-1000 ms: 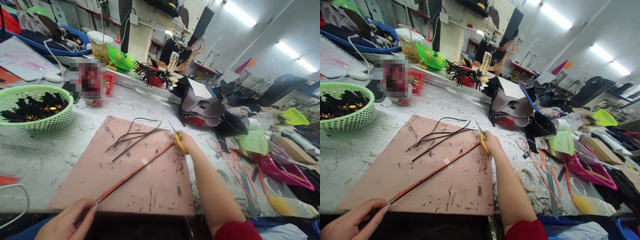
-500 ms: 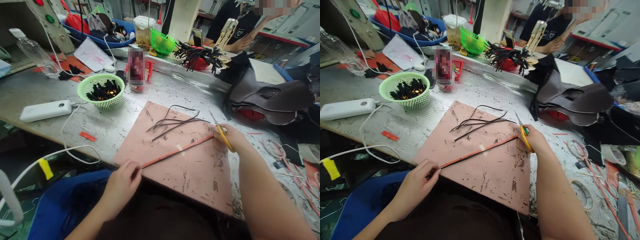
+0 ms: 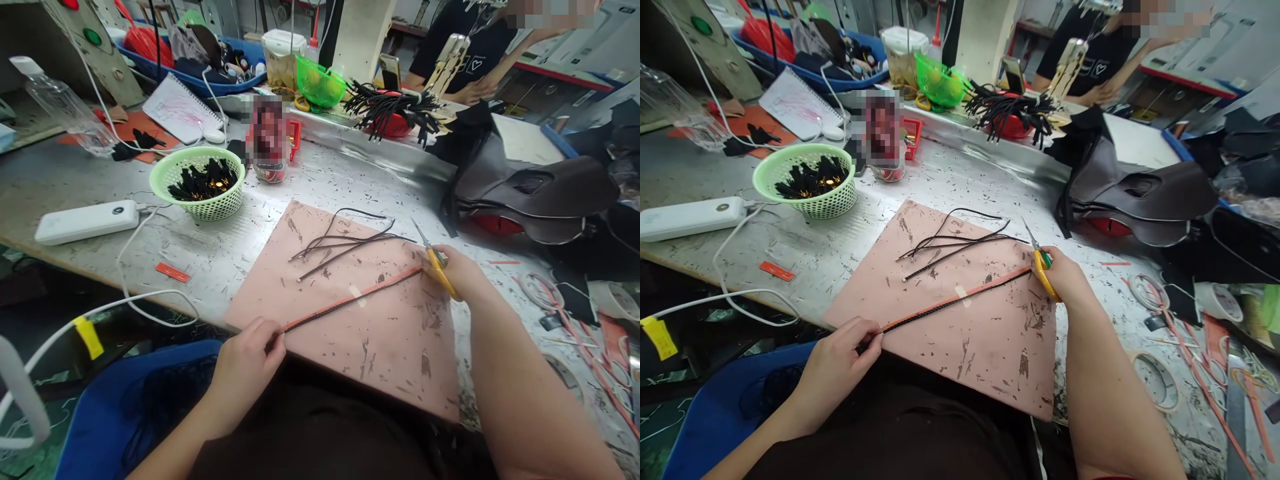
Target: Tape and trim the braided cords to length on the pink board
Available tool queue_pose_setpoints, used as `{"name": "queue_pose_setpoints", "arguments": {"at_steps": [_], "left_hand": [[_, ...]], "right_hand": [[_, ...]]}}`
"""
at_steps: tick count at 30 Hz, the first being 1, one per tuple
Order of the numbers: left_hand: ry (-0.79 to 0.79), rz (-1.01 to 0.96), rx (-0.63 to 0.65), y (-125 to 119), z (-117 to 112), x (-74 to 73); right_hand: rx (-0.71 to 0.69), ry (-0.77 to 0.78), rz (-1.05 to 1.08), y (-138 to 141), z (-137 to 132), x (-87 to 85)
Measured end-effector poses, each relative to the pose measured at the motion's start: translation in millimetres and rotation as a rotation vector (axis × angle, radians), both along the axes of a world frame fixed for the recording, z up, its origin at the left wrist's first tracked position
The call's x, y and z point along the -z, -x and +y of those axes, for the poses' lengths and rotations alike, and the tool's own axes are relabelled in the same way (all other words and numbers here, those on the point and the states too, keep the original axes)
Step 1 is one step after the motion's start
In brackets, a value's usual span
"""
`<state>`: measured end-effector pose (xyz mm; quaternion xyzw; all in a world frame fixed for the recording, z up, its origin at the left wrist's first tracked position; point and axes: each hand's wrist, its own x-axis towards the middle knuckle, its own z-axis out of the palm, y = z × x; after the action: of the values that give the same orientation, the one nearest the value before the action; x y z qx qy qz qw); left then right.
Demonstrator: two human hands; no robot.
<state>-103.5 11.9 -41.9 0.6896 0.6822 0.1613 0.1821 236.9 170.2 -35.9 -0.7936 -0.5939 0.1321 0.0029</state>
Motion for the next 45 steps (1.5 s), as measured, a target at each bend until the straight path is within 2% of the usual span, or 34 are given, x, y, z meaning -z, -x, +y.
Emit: {"name": "queue_pose_setpoints", "arguments": {"at_steps": [3, 6, 9, 11, 13, 15, 16, 20, 23, 25, 28, 31, 32, 33, 35, 37, 41, 45], "left_hand": [[-0.009, -0.038, -0.022, -0.5, 2.8, -0.4], [-0.004, -0.14, -0.046, 1.0, 4.2, -1.3], [0.033, -0.35, -0.113, 2.2, 4.8, -0.4], [0.055, -0.531, -0.203, 1.6, 9.0, 2.1], [0.11, -0.72, -0.209, -2.5, 17.6, 3.9], [0.201, -0.887, -0.185, -11.7, 28.0, 1.4], [0.257, -0.969, -0.212, -18.2, 32.6, -2.0], [0.458, -1.277, -0.481, -52.3, 42.1, -24.2], [0.483, -1.426, -0.505, -79.5, 41.6, -36.0], [0.449, -1.502, -0.481, -95.2, 38.6, -38.1], [0.419, -1.587, -0.451, -112.5, 31.0, -37.4], [0.42, -1.653, -0.448, -122.1, 21.3, -38.7], [0.43, -1.672, -0.45, -124.0, 17.8, -40.0], [0.446, -1.69, -0.448, -125.4, 14.2, -41.3], [0.482, -1.72, -0.428, -127.0, 7.2, -43.7], [0.515, -1.751, -0.374, -127.0, 0.9, -44.8], [0.547, -1.785, -0.305, -123.0, -7.4, -45.4], [0.554, -1.782, -0.313, -117.9, -11.2, -48.0]], "right_hand": [[0.076, -0.048, 0.029, -4.6, -10.2, -1.4], [0.243, -0.104, 0.011, -16.5, -31.3, -3.7], [0.378, -0.071, -0.079, -25.3, -61.6, -6.4], [0.387, -0.043, -0.076, -27.3, -80.9, -6.2], [0.358, -0.072, -0.036, -30.3, -96.6, -4.1], [0.331, -0.129, 0.005, -38.3, -110.2, -2.6], [0.331, -0.162, 0.022, -44.6, -117.1, -2.5], [0.406, -0.304, 0.077, -79.6, -141.9, -2.1], [0.43, -0.417, 0.169, -97.7, -150.8, 4.5], [0.441, -0.527, 0.242, -96.5, -152.8, 10.1], [0.462, -0.707, 0.369, -68.9, -155.4, 14.4], [0.395, -0.85, 0.622, -14.0, -163.3, 10.6], [0.337, -0.935, 0.824, 7.1, -167.0, 7.8], [0.234, -0.948, 0.987, 27.8, -170.6, 4.5], [0.023, -0.999, 1.169, 64.2, -176.5, -1.6], [-0.126, -1.004, 1.271, 89.4, -179.3, -5.1], [-0.268, -0.889, 1.457, 106.6, -179.8, -2.2], [-0.347, -0.88, 1.392, 101.6, -180.6, 3.4]]}}
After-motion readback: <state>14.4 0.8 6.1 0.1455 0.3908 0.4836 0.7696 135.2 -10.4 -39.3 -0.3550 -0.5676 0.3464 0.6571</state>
